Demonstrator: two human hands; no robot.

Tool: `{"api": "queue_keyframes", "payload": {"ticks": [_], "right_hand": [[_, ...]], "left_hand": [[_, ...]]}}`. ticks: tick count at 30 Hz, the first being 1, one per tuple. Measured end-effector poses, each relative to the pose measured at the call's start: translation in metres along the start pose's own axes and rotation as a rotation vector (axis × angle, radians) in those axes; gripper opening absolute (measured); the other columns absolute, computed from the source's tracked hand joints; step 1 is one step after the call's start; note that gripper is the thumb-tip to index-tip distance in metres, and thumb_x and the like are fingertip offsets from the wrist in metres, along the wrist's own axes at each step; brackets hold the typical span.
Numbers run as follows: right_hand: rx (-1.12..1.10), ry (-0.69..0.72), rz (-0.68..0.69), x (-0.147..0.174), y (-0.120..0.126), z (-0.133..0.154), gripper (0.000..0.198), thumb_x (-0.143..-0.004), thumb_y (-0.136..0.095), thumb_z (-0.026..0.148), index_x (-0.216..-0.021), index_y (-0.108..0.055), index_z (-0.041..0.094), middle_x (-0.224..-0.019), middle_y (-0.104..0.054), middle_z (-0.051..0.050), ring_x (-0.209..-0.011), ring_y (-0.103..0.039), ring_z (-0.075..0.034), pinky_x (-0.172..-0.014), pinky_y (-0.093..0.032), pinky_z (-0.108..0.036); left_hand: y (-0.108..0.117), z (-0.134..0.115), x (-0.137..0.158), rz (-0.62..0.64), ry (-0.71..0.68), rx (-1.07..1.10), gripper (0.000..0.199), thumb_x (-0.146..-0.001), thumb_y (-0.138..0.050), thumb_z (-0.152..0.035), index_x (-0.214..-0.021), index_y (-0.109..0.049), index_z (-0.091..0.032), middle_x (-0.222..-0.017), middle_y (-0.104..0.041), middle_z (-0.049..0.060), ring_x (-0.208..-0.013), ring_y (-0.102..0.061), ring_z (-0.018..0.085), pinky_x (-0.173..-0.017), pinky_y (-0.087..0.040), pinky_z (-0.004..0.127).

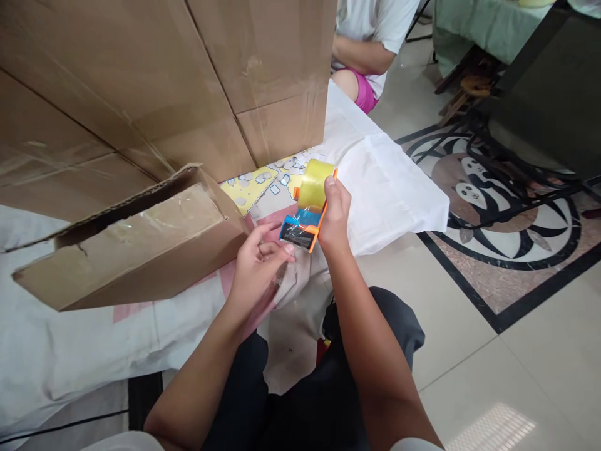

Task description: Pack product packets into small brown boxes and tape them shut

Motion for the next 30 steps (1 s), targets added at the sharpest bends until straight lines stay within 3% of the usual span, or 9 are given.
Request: {"api": "queue_keyframes", "payload": {"ticks": [6,9,11,13,16,18,30], "right_hand": [[0.094,0.067,0.022,0.003,0.004,0.005,0.052,-0.088,-0.052,0.073,-0.084,-0.061,0.022,-0.075,-0.06,-0.002,-0.084,-0.069,-0.022,-0.07,-0.061,-0.035],[0.189,0.132,0.037,0.004,0.007,0.01,0.048,-0.087,-0.057,0.07,-0.083,-0.063,0.023,-0.076,-0.059,-0.002,-0.086,-0.067,-0.022,-0.073,-0.06,-0.037],[0.201,0.147,0.015,0.003,0.011,0.01,0.047,-0.089,-0.056,0.069,-0.081,-0.062,0.023,-0.076,-0.058,-0.002,-0.087,-0.066,-0.022,-0.075,-0.06,-0.037],[0.183,0.14,-0.003,0.001,0.013,0.009,0.048,-0.09,-0.054,0.069,-0.08,-0.061,0.022,-0.077,-0.059,-0.003,-0.088,-0.067,-0.023,-0.075,-0.06,-0.037],[0.116,0.111,-0.004,-0.001,0.013,0.007,0.049,-0.089,-0.053,0.07,-0.084,-0.061,0.022,-0.08,-0.061,-0.003,-0.091,-0.069,-0.023,-0.073,-0.061,-0.037],[0.063,0.096,-0.002,-0.002,0.013,0.007,0.05,-0.089,-0.053,0.071,-0.087,-0.061,0.022,-0.083,-0.064,-0.004,-0.091,-0.07,-0.023,-0.07,-0.062,-0.036],[0.028,0.06,-0.01,0.0,0.01,0.004,0.055,-0.088,-0.048,0.076,-0.085,-0.059,0.022,-0.082,-0.066,-0.005,-0.094,-0.073,-0.023,-0.066,-0.062,-0.033]], "left_hand": [[-0.001,-0.02,0.016,-0.052,-0.087,-0.019,0.038,-0.085,-0.074,-0.035,-0.119,-0.06,-0.025,-0.064,-0.069,-0.004,-0.056,-0.066,0.012,-0.048,-0.041,0.02],[0.001,-0.022,0.019,-0.088,-0.101,0.036,0.035,-0.084,-0.075,-0.032,-0.116,-0.061,-0.026,-0.061,-0.066,-0.006,-0.061,-0.069,0.013,-0.055,-0.048,0.02],[0.0,-0.02,0.017,-0.089,-0.088,0.046,0.034,-0.084,-0.076,-0.03,-0.115,-0.061,-0.026,-0.059,-0.064,-0.007,-0.065,-0.071,0.014,-0.061,-0.051,0.021],[-0.001,-0.014,0.014,-0.071,-0.044,0.034,0.036,-0.084,-0.075,-0.031,-0.116,-0.061,-0.026,-0.061,-0.066,-0.006,-0.061,-0.068,0.012,-0.056,-0.049,0.019],[-0.003,-0.002,0.01,-0.042,0.047,0.009,0.043,-0.084,-0.075,-0.037,-0.122,-0.059,-0.027,-0.067,-0.071,-0.004,-0.047,-0.055,0.008,-0.041,-0.033,0.016],[-0.003,0.003,0.008,-0.035,0.066,0.009,0.047,-0.083,-0.076,-0.039,-0.125,-0.058,-0.025,-0.068,-0.071,-0.003,-0.046,-0.052,0.007,-0.039,-0.029,0.016],[-0.005,0.017,-0.002,0.0,0.092,0.037,0.048,-0.081,-0.078,-0.039,-0.124,-0.06,-0.025,-0.067,-0.068,-0.003,-0.046,-0.05,0.007,-0.04,-0.031,0.016]]}}
Point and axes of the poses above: each hand's wrist, its own x-axis away from the middle knuckle, its own y-axis out of the back of the hand, z = x × y, the point moved 7 cm from there along -x, towards the middle knuckle
